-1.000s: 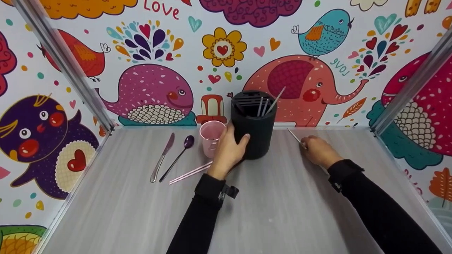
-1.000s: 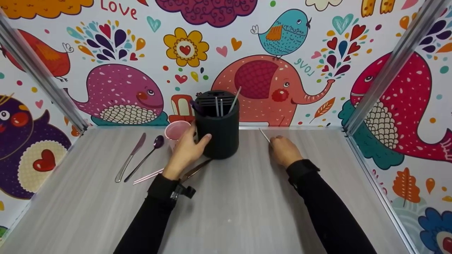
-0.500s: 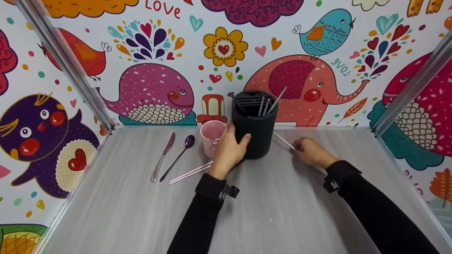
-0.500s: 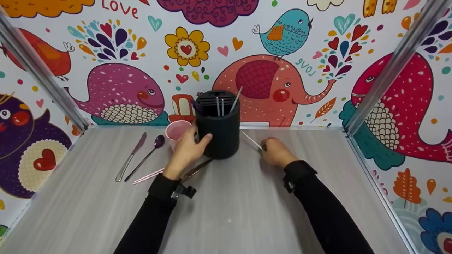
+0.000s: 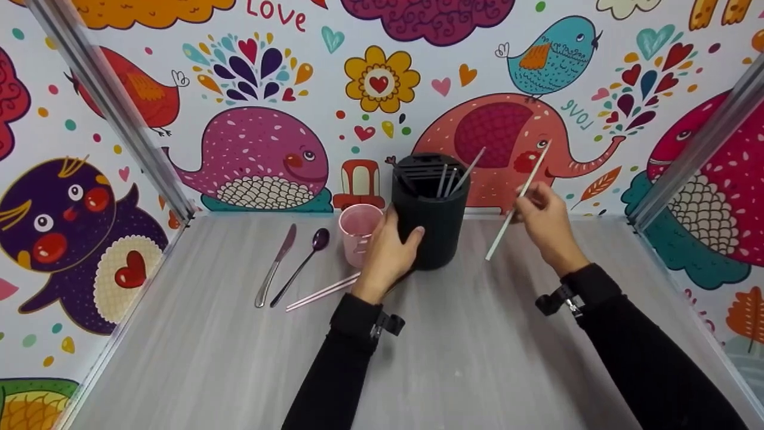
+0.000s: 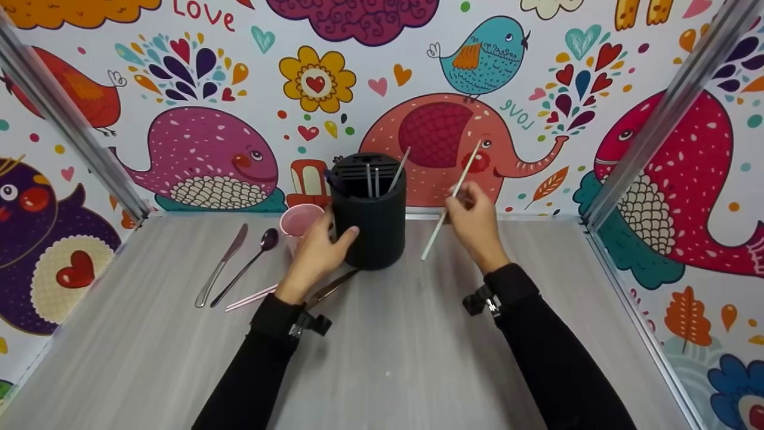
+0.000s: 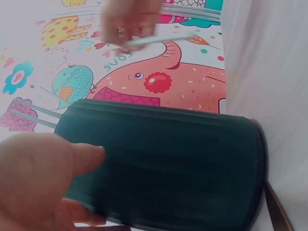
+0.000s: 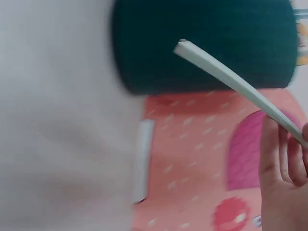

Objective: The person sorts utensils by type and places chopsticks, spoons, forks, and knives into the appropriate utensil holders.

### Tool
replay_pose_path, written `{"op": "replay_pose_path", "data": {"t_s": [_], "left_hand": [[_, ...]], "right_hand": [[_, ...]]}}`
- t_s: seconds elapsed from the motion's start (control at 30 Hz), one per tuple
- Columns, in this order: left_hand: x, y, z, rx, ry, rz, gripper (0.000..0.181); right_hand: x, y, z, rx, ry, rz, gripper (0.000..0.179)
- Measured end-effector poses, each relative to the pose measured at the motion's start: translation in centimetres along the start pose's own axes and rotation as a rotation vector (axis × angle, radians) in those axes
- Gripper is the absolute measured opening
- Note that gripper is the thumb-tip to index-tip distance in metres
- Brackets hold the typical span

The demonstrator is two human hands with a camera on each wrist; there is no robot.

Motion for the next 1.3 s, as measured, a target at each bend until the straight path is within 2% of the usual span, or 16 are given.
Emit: {"op": "replay_pose_path", "data": {"t_s": [0.17, 0.3, 0.47, 0.6, 0.7, 0.87, 0.97, 1.2, 1.3], "left_hand": [[-0.1, 0.0, 0.0, -0.012, -0.003, 0.001, 0.081], [-0.2, 0.0, 0.0, -0.007, -0.006, 0.004, 0.082], [-0.2, -0.1, -0.1, 0.004, -0.011, 0.004, 0.081], [-0.1, -0.1, -0.1, 0.019, -0.016, 0.001, 0.08], [-0.1, -0.1, -0.1, 0.028, -0.012, 0.0, 0.08], [-0.1, 0.0, -0.1, 0.022, -0.008, 0.0, 0.08], [-0.1, 0.0, -0.1, 0.014, -0.006, 0.001, 0.08], [-0.1, -0.1, 0.0, 0.019, -0.006, 0.0, 0.08], [-0.1, -0.1, 0.0, 0.019, -0.006, -0.002, 0.081]], "right_hand": [[0.0, -0.9, -4.2, -0.093, 0.221, 0.137, 0.011], [0.4, -1.8, -6.4, -0.187, 0.306, 0.216, 0.015], [0.9, -2.1, -7.6, -0.289, 0.384, 0.279, 0.023], [1.2, -2.1, -7.9, -0.336, 0.376, 0.301, 0.026], [1.6, -2.1, -8.0, -0.354, 0.32, 0.308, 0.023], [2.5, -2.1, -8.2, -0.397, 0.141, 0.288, 0.017], [3.1, -1.9, -8.1, -0.408, 0.028, 0.273, 0.019], [4.4, -1.5, -7.7, -0.439, -0.319, 0.295, 0.02], [5.0, -1.2, -7.5, -0.448, -0.426, 0.296, 0.018]]}}
Point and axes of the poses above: each hand's wrist, its own y-axis towards the middle knuckle, its own x-axis out of the palm, z = x × y, the point moved 3 cm from there along y, towards the middle knuckle, and after that the axes turned 14 degrees about -y, right-handed, at the moved point
